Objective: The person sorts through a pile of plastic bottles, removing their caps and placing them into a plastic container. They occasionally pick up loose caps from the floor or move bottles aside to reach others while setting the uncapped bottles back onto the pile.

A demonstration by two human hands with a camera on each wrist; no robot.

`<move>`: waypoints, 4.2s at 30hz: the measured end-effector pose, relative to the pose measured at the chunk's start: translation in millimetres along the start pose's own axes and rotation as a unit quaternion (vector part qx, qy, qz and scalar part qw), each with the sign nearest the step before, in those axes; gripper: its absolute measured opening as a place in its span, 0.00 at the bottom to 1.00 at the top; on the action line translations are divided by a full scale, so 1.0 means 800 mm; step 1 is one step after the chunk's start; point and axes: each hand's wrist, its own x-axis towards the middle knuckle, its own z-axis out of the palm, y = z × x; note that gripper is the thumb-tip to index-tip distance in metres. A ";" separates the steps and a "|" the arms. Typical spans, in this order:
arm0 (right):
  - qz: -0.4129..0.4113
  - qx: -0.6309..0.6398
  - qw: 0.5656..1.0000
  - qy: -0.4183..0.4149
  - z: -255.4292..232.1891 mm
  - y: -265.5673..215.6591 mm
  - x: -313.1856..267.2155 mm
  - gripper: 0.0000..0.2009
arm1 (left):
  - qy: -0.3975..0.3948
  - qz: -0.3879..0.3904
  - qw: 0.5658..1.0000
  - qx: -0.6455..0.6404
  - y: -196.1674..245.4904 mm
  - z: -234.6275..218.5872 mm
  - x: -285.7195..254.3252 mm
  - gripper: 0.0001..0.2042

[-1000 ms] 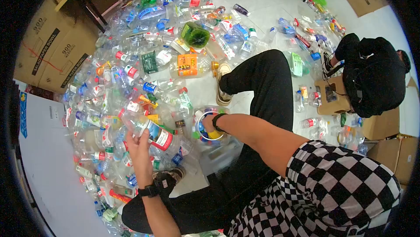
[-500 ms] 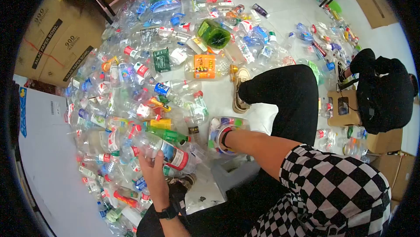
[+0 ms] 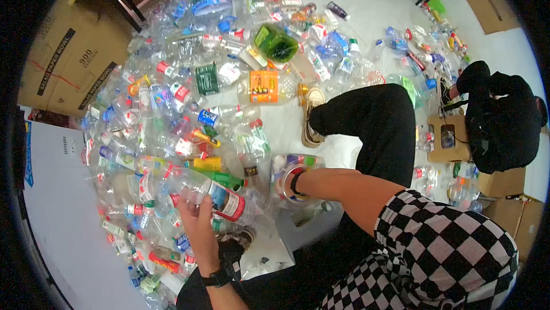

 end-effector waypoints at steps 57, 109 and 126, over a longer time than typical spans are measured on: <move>-0.176 0.120 0.887 0.409 -0.186 -0.086 -0.341 0.23 | -0.024 0.460 0.801 0.383 -0.018 0.001 -0.049 0.35; -0.243 0.102 0.892 0.367 -0.159 -0.071 -0.366 0.18 | -0.434 0.141 0.883 0.111 -0.042 0.005 -0.038 0.38; -0.175 0.071 0.909 0.372 -0.125 -0.058 -0.329 0.16 | -0.189 0.353 0.857 0.325 -0.043 0.016 -0.062 0.34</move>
